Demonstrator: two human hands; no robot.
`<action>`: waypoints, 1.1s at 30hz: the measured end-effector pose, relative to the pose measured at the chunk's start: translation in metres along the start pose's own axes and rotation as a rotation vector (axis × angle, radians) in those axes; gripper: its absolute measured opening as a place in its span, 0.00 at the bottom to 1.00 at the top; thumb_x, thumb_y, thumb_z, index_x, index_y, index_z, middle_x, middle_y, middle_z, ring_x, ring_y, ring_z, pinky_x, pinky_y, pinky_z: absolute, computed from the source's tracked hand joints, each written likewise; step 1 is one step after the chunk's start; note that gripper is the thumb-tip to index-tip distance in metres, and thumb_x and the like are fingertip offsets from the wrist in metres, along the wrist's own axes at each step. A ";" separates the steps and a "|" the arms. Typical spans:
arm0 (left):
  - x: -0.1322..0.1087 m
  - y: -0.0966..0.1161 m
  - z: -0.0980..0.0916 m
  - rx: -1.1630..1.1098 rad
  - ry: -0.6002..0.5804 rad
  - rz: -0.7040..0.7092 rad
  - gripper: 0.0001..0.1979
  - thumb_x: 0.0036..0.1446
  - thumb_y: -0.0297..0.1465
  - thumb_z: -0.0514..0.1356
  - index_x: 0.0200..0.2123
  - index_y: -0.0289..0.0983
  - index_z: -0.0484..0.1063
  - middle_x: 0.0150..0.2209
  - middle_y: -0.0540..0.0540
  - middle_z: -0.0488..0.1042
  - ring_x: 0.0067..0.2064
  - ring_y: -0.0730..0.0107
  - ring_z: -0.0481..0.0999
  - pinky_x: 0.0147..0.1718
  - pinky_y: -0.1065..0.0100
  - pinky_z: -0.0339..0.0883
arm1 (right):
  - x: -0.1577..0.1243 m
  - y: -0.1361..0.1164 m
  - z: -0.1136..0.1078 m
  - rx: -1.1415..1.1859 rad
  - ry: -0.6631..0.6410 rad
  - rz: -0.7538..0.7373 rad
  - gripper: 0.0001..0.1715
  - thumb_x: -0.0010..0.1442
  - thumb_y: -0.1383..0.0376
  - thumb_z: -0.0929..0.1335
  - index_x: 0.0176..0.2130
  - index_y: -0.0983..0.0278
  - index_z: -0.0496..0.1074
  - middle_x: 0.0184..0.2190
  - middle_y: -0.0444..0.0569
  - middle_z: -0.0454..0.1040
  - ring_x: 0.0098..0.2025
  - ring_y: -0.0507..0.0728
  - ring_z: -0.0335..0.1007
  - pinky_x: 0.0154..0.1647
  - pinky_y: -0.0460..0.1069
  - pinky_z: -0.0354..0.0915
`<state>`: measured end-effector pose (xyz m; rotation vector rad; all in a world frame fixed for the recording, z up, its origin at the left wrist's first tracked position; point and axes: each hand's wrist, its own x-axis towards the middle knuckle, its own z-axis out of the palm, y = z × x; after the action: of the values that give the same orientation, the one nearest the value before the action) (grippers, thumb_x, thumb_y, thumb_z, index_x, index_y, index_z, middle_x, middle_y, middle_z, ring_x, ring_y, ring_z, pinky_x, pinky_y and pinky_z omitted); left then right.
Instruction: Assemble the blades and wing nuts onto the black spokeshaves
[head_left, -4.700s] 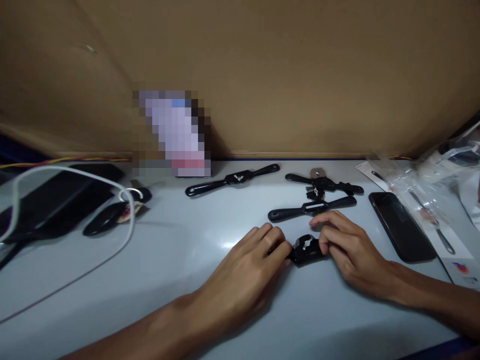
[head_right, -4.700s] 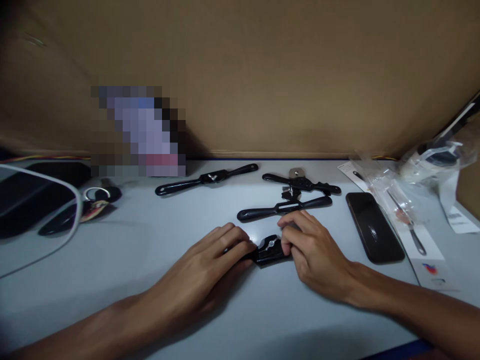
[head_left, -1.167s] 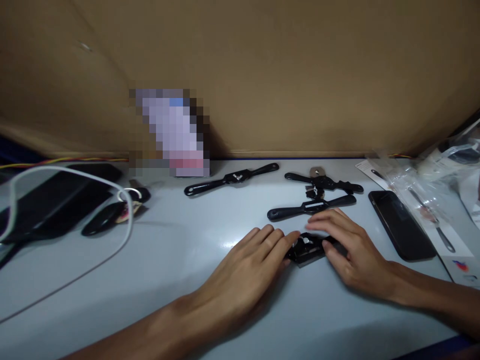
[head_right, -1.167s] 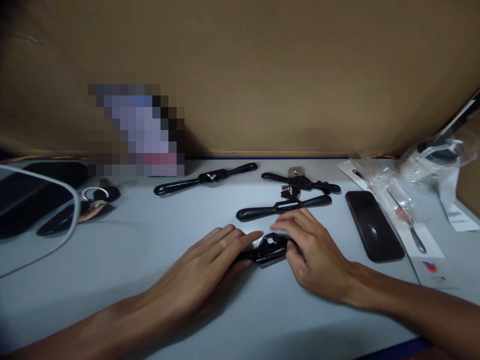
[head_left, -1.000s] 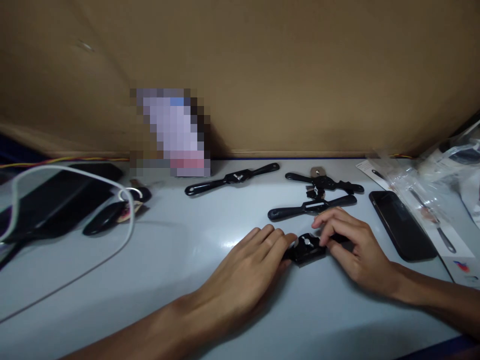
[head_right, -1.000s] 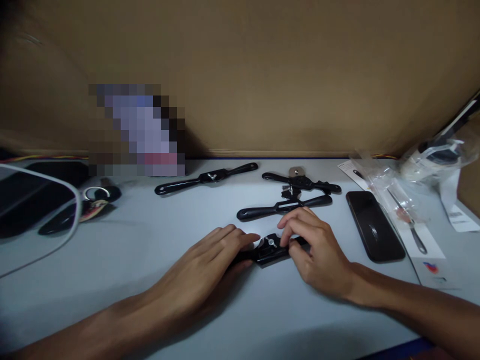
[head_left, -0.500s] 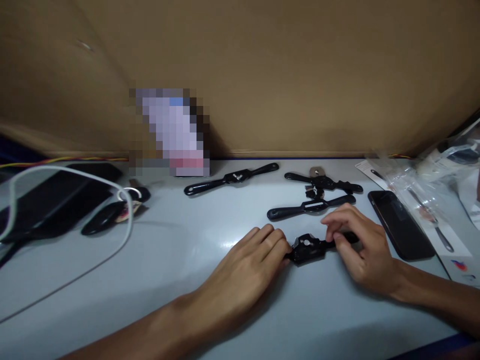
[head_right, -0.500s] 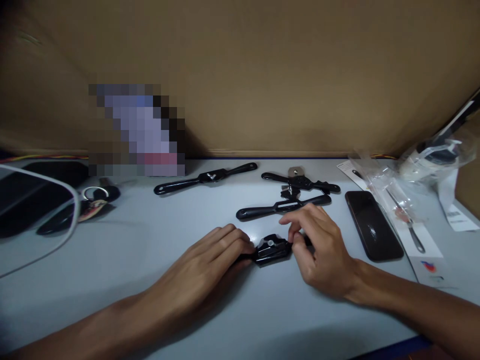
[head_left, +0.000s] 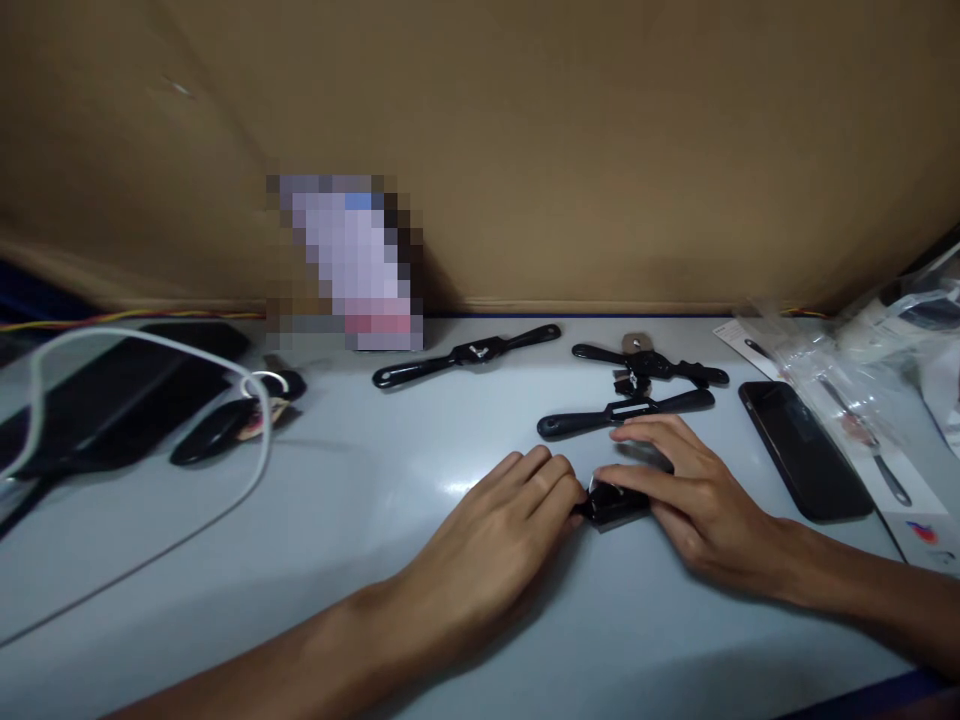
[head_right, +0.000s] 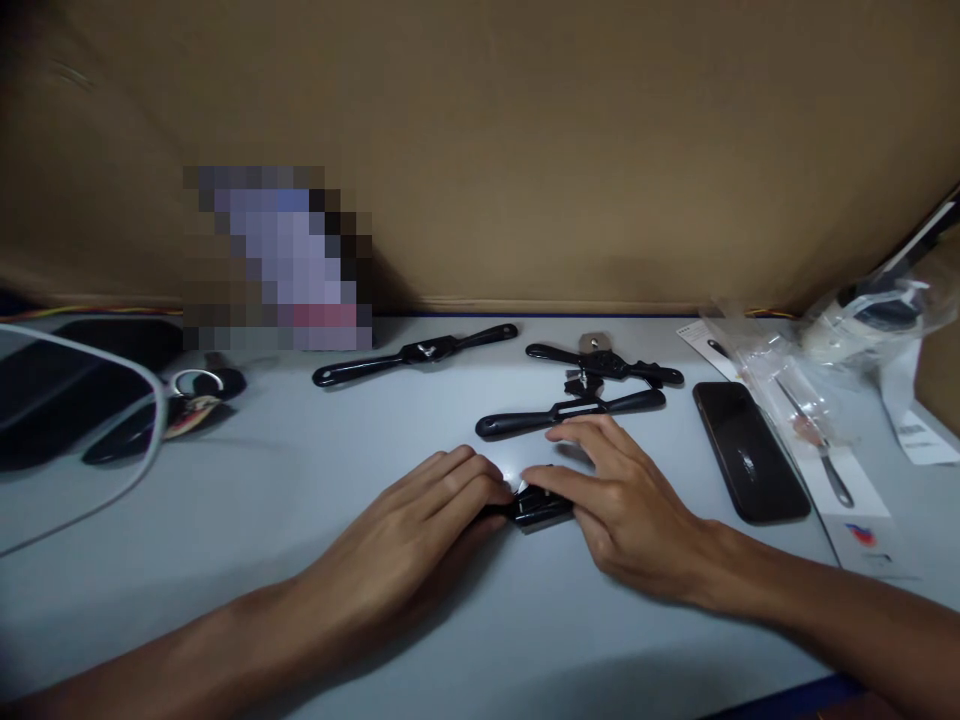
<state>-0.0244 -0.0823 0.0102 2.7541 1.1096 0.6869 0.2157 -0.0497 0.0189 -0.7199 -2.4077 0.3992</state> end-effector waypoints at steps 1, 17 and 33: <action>0.000 0.000 0.000 -0.001 0.002 0.000 0.10 0.73 0.24 0.49 0.40 0.35 0.69 0.37 0.44 0.73 0.37 0.59 0.70 0.37 0.59 0.66 | 0.000 0.000 0.000 -0.018 0.015 0.028 0.24 0.61 0.81 0.61 0.49 0.63 0.76 0.54 0.58 0.71 0.59 0.63 0.65 0.57 0.63 0.71; -0.001 -0.001 0.000 -0.015 -0.001 -0.024 0.13 0.71 0.23 0.51 0.55 0.35 0.67 0.41 0.43 0.76 0.40 0.57 0.72 0.37 0.59 0.69 | 0.005 -0.006 -0.003 0.041 0.112 0.092 0.13 0.61 0.78 0.64 0.40 0.61 0.70 0.45 0.55 0.75 0.50 0.62 0.72 0.47 0.60 0.73; -0.004 -0.001 0.003 -0.016 -0.017 -0.022 0.26 0.69 0.23 0.51 0.68 0.34 0.55 0.43 0.40 0.75 0.41 0.54 0.73 0.38 0.57 0.69 | 0.003 0.000 0.000 -0.057 0.156 0.098 0.11 0.62 0.75 0.65 0.37 0.62 0.75 0.48 0.55 0.75 0.50 0.63 0.71 0.49 0.62 0.72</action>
<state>-0.0265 -0.0837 0.0053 2.7253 1.1243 0.6654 0.2134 -0.0479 0.0208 -0.8639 -2.2513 0.3030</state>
